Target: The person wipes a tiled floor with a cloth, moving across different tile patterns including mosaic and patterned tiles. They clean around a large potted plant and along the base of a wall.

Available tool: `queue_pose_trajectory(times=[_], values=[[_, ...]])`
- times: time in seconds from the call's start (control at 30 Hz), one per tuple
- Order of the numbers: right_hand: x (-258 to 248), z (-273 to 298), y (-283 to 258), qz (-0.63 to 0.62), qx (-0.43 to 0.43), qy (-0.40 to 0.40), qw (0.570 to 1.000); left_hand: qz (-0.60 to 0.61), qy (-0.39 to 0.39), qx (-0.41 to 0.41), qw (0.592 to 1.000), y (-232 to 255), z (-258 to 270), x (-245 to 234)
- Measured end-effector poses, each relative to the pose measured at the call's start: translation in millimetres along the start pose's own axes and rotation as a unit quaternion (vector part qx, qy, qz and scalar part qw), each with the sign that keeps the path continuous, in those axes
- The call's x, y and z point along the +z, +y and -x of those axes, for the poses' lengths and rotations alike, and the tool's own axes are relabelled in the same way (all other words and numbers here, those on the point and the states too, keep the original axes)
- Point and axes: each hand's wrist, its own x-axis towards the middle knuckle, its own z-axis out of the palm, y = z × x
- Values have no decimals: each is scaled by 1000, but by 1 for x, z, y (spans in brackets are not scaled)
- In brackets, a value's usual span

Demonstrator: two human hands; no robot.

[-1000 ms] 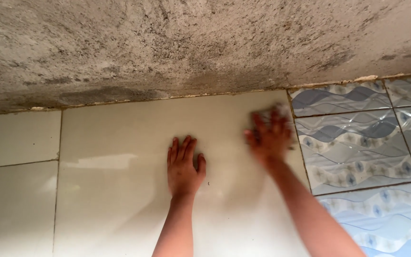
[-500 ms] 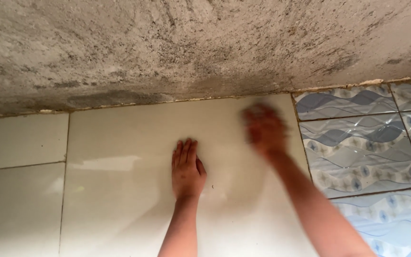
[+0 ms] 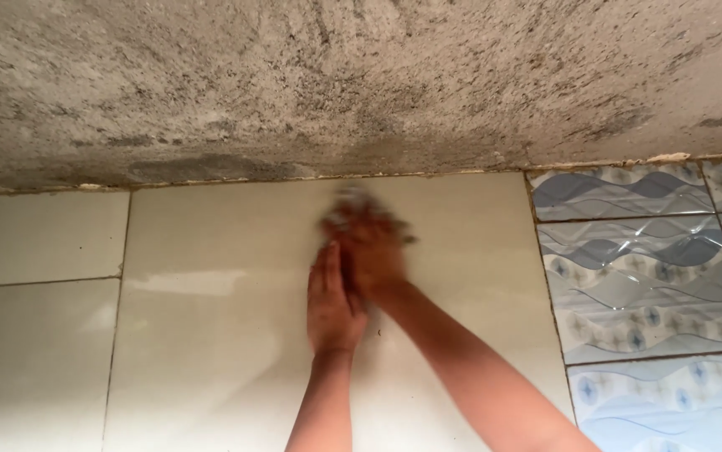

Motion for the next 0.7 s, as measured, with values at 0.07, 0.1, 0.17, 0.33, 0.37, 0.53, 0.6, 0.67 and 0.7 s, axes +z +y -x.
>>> queue_pose_trajectory(times=[0.07,0.1,0.17,0.33,0.37,0.53,0.6,0.67,0.7], values=[[2,-15,-7,-43,-61,-11,997,42,24,-57,997,-1,0,-2],[2,-22,-9,-71,-85,-27,993,16,20,-45,999,-2,1,-2],[-5,-25,3,-83,-87,-85,989,-33,11,-22,999,1,1,1],[-30,-9,73,-41,-19,-72,996,-62,22,12,998,-2,1,0],[-34,2,93,-32,-36,-39,998,-63,19,8,998,-1,1,0],[-57,75,209,40,-19,-21,999,-87,26,21,996,-1,1,1],[-72,107,243,56,77,17,995,-100,28,25,994,-1,0,2],[-67,122,245,126,148,64,979,-111,29,33,993,-1,0,4],[-60,121,237,156,175,67,970,-112,29,32,993,-1,0,4]])
